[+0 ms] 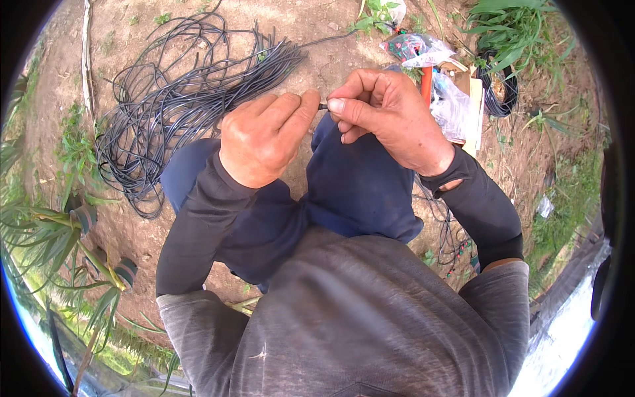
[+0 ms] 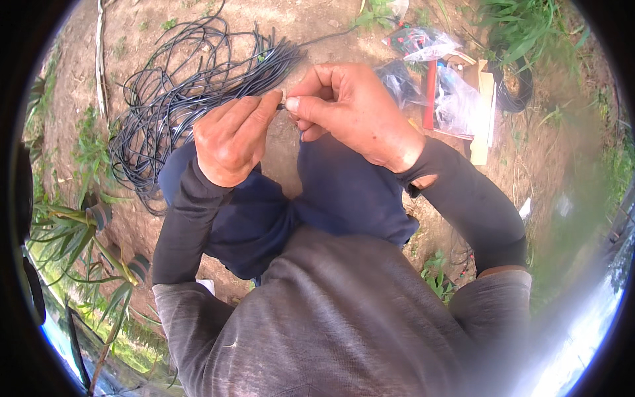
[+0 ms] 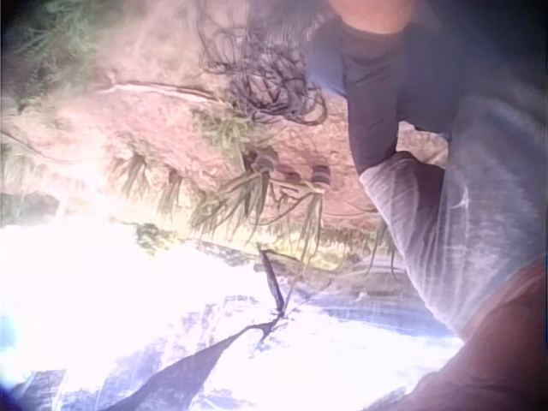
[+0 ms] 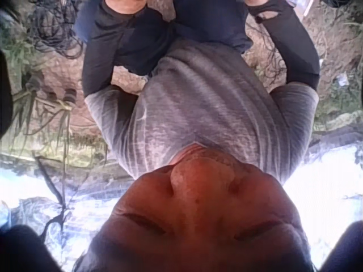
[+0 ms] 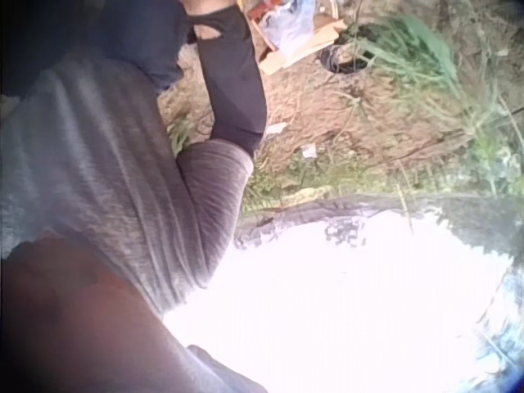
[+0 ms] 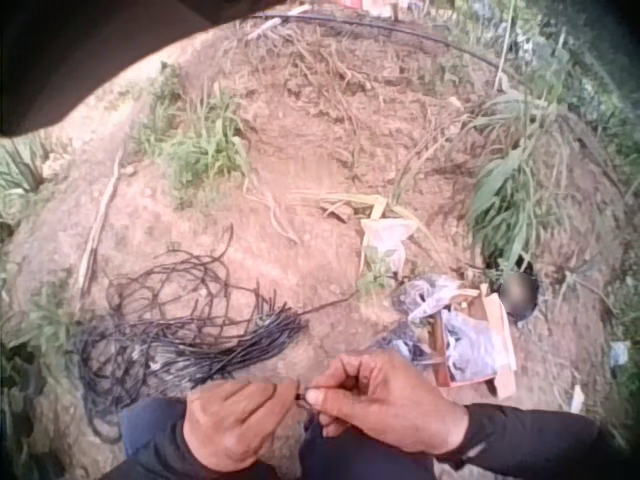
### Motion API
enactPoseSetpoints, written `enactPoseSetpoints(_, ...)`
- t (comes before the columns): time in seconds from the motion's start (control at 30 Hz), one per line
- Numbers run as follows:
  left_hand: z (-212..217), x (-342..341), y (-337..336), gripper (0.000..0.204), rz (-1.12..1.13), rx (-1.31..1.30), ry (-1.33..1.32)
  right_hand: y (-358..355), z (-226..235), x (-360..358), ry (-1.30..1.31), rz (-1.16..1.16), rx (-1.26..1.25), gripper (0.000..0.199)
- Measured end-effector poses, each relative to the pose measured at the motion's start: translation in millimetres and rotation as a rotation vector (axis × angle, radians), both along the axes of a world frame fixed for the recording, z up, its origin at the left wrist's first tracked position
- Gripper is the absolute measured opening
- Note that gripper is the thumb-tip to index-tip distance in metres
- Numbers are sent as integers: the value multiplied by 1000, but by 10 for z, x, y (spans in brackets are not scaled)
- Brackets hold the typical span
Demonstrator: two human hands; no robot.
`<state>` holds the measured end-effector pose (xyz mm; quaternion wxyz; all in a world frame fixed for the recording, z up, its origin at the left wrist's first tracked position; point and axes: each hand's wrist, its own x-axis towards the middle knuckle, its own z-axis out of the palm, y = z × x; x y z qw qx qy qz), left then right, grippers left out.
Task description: The person assembles black cables by inserting small black plastic connectors onto the ends. They use a red-handled tool to crimp the connectors and yellow-handled pliers to cut the cables. The person works outdoors on bare soil with scattered tools and cable bundles nearby.
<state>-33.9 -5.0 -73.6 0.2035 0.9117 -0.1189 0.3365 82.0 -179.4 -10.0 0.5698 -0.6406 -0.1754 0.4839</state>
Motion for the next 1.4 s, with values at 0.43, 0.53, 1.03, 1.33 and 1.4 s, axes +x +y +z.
enactPoseSetpoints(0.43,27,-94,34,15,-346,-628,471,-66,80,104,-1421,667,4,17)
enactPoseSetpoints(0.53,15,-77,31,15,-373,-626,505,-66,59,126,-1359,698,26,14)
enactPoseSetpoints(1.03,-21,-83,-70,32,-127,-130,119,31,24,131,-463,459,-240,32)
enactPoseSetpoints(1.33,39,23,-68,22,-23,-200,325,-144,72,339,-273,339,-243,35)
enactPoseSetpoints(1.4,-117,-40,50,16,33,-314,343,-666,17,465,-333,-75,-145,31)
